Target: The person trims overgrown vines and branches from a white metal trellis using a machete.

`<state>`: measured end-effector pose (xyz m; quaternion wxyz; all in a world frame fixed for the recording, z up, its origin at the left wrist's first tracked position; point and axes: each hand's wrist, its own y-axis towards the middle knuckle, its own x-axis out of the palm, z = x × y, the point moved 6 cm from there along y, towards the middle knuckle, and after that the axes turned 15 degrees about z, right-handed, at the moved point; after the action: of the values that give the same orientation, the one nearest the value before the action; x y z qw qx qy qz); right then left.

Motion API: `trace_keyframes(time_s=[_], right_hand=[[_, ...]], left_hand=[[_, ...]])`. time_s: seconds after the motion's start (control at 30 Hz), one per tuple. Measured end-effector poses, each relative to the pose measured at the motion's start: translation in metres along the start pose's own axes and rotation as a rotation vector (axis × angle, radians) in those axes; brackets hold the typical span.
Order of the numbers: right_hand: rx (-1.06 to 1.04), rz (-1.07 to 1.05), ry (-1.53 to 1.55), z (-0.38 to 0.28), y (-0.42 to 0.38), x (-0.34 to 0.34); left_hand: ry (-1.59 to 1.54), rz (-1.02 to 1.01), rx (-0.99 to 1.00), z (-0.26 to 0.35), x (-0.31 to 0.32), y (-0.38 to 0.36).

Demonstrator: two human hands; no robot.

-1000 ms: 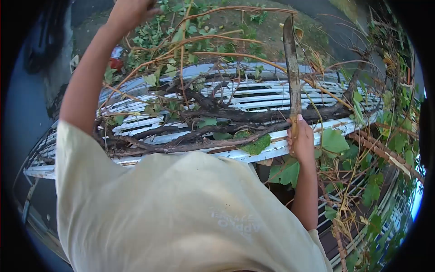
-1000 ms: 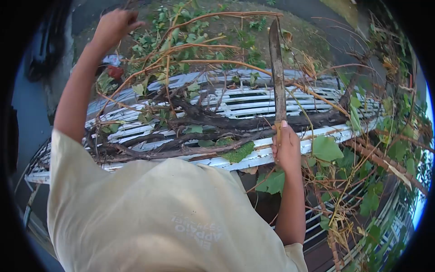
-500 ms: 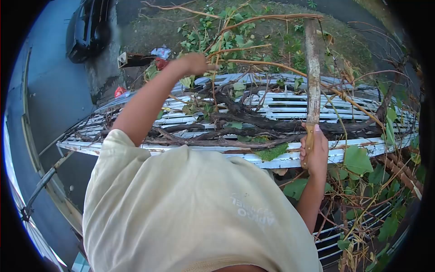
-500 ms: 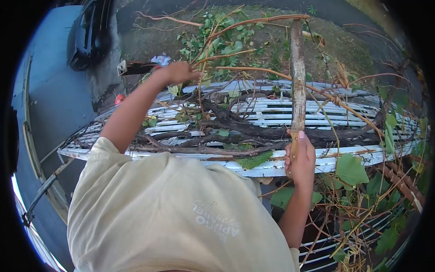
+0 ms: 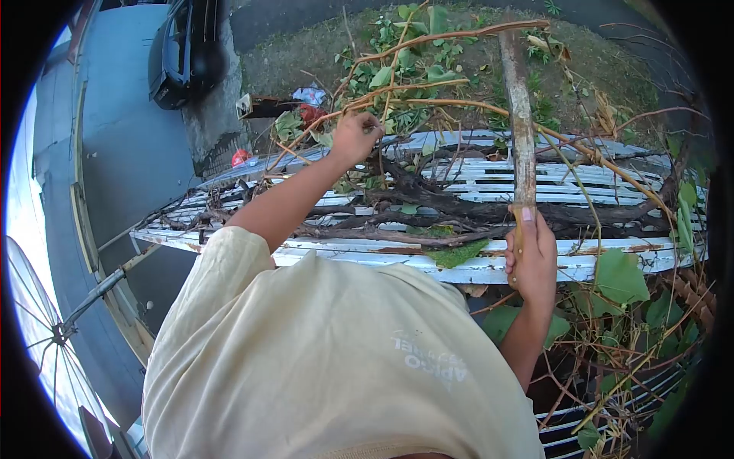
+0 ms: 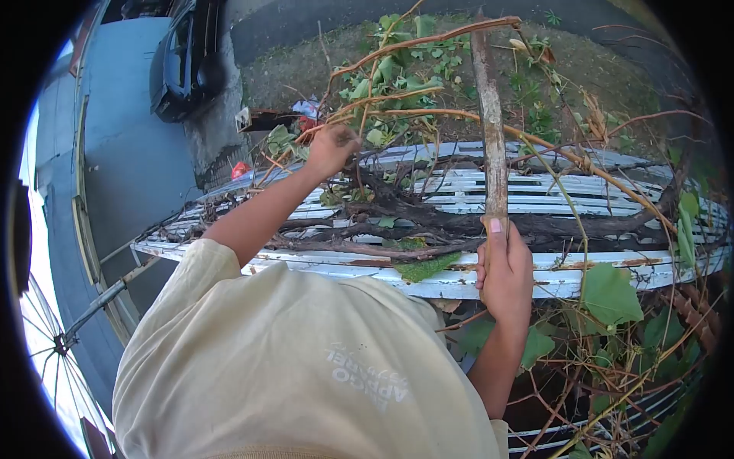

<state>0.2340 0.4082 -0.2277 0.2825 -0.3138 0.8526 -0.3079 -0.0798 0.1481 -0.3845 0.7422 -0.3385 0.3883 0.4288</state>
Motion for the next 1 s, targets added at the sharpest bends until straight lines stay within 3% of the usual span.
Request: trace_keyframes(time_s=[0.07,0.1,0.13,0.2,0.33,0.4,0.47,0.6,0.73,0.83,0.93,1.0], right_hand=[[-0.006,-0.005,0.003,-0.002,-0.002,0.001],[-0.009,-0.018,0.009,-0.002,-0.002,0.003],[-0.023,-0.025,0.003,-0.002,-0.003,0.003],[-0.041,-0.021,0.005,-0.005,-0.001,0.000],[-0.047,-0.020,0.003,-0.006,-0.004,0.000],[-0.063,-0.031,0.004,-0.007,-0.004,-0.003],[-0.061,-0.040,0.020,-0.007,-0.004,-0.001],[-0.086,-0.029,0.003,-0.006,-0.006,-0.003],[-0.109,-0.035,-0.019,-0.007,-0.005,-0.001],[-0.095,-0.037,-0.017,-0.009,-0.002,-0.002],[-0.048,-0.086,-0.015,-0.007,0.003,-0.003],[0.034,-0.156,-0.002,-0.007,0.003,0.001]], left_hand=[[0.162,-0.222,-0.056,0.017,0.006,-0.006],[0.336,-0.021,0.150,0.019,0.007,-0.009],[0.344,-0.015,0.144,0.007,0.013,-0.011],[0.152,-0.174,0.022,-0.004,0.031,-0.003],[0.000,-0.115,-0.078,-0.010,0.003,0.026],[0.048,-0.199,-0.116,0.007,-0.019,0.040],[-0.247,-0.323,-0.263,0.008,-0.023,0.039],[-0.274,-0.278,-0.144,0.054,-0.051,0.029],[-0.169,-0.262,-0.124,0.023,-0.079,0.010],[-0.368,-0.304,-0.334,0.003,-0.102,-0.018],[-0.140,-0.260,-0.245,-0.040,-0.114,-0.017],[-0.186,-0.296,-0.300,-0.058,-0.113,-0.011]])
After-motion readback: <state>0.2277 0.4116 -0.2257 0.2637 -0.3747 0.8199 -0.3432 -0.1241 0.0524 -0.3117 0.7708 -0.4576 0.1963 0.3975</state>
